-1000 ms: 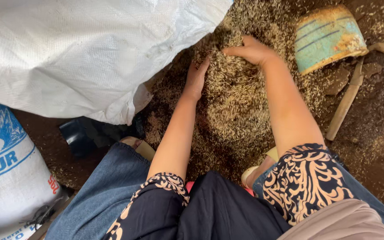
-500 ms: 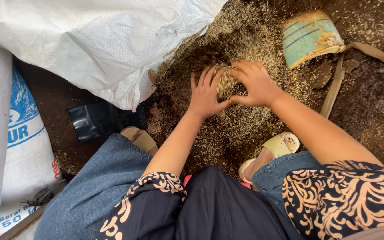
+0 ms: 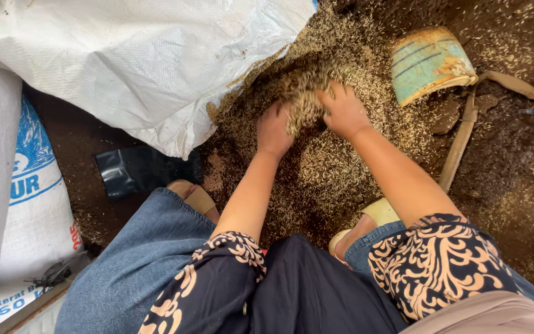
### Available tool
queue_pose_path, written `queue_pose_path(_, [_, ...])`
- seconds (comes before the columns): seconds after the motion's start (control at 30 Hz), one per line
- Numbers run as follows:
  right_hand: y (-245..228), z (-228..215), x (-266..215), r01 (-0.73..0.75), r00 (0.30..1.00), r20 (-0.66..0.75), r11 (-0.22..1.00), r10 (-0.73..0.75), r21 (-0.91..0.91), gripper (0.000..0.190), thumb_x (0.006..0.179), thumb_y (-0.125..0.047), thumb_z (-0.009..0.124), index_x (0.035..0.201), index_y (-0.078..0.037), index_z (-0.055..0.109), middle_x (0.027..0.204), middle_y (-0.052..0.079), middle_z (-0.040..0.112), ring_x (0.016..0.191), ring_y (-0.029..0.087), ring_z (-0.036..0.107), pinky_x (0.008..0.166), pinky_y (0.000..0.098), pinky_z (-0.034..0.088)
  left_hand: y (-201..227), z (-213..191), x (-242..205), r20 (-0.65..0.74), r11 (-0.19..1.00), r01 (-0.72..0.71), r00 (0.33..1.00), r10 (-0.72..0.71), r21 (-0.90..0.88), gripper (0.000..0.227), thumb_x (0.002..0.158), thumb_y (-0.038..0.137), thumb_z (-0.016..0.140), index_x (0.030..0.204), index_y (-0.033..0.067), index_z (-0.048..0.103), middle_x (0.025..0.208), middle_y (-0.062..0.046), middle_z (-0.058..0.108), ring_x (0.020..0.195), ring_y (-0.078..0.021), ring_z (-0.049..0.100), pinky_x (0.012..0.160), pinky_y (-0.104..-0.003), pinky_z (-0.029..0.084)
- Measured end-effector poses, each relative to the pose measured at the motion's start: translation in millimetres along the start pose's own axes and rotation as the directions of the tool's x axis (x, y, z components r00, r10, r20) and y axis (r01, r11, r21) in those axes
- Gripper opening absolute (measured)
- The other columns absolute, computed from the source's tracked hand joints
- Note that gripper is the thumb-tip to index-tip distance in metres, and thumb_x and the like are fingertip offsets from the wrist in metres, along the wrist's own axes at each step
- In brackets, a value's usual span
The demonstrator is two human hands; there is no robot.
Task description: The person scoops grain from a large white sack onto the floor, spreads and mixes it by hand, then transfers portions into a black plastic bag. The person handles the sack, grain, and bag throughout the clip.
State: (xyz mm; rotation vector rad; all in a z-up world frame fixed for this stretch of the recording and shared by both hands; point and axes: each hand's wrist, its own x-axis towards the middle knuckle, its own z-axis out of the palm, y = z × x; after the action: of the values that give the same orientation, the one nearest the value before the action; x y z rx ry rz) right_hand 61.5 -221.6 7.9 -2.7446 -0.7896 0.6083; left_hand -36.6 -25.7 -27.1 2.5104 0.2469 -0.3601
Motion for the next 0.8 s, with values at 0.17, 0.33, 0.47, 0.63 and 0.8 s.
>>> queue_pose_path(0.17, [20.9, -46.1, 46.5, -0.149, 0.987, 0.099, 0.948, 0.126, 0.28, 0.067, 0.093, -0.038, 0.066, 0.156, -0.024, 0.047, 0.164, 0.015, 0.039, 0.152, 0.033, 0.035, 0.125, 0.0521, 0.029, -36.1, -11.0, 37.9, -0.007, 0.817, 0.502, 0.851, -0.525, -0.284, 0.092, 0.09, 0.074, 0.045, 0.162, 0.0214, 0.019, 0.167, -0.015, 0.02, 0.154, -0.0387, 0.021, 0.126, -0.06, 0.016])
queue_pose_path(0.33, [47.5, -41.2, 66.8, -0.335, 0.928, -0.005, 0.841, 0.372, 0.425, 0.08, 0.094, -0.064, 0.053, 0.157, -0.018, 0.034, 0.165, 0.016, 0.027, 0.151, 0.038, 0.019, 0.119, 0.0548, 0.021, -56.1, 10.6, 67.5, 0.055, 0.752, 0.597, 0.792, -0.608, -0.278, 0.113, 0.084, 0.09, 0.015, 0.165, 0.0123, 0.005, 0.168, -0.025, 0.002, 0.154, -0.0467, 0.003, 0.121, -0.065, 0.008])
queue_pose_path(0.47, [46.2, -23.5, 92.5, -0.526, 0.841, 0.168, 0.703, 0.514, 0.479, 0.089, 0.093, -0.078, 0.031, 0.162, -0.021, 0.027, 0.163, 0.018, 0.035, 0.151, 0.038, 0.029, 0.123, 0.0532, 0.026, -53.5, 27.7, 86.4, 0.04, 0.764, 0.566, 0.81, -0.585, -0.308, 0.113, 0.085, 0.089, 0.016, 0.164, 0.0074, 0.013, 0.168, -0.025, 0.013, 0.154, -0.0461, 0.012, 0.122, -0.064, 0.013])
queue_pose_path(0.63, [27.6, -36.8, 109.6, -0.6, 0.8, 0.36, 0.666, 0.481, 0.443, 0.103, 0.089, -0.086, 0.029, 0.164, -0.016, 0.018, 0.165, 0.022, 0.025, 0.153, 0.04, 0.022, 0.124, 0.0539, 0.022, -38.4, 19.7, 91.8, 0.122, 0.722, 0.497, 0.854, -0.506, -0.481, 0.125, 0.076, 0.094, 0.02, 0.161, 0.0029, 0.015, 0.165, -0.022, 0.025, 0.149, -0.0415, 0.027, 0.119, -0.055, 0.028])
queue_pose_path(0.8, [13.6, -36.7, 93.7, -0.655, 0.752, 0.497, 0.578, 0.433, 0.486, 0.108, 0.083, -0.086, 0.035, 0.162, -0.014, 0.017, 0.165, 0.021, 0.018, 0.153, 0.04, 0.017, 0.118, 0.0629, 0.022, -28.5, 2.1, 84.1, 0.331, 0.618, 0.552, 0.833, -0.444, -0.559, 0.129, 0.072, 0.097, 0.024, 0.162, 0.0045, 0.017, 0.165, -0.022, 0.026, 0.151, -0.0397, 0.025, 0.121, -0.054, 0.026])
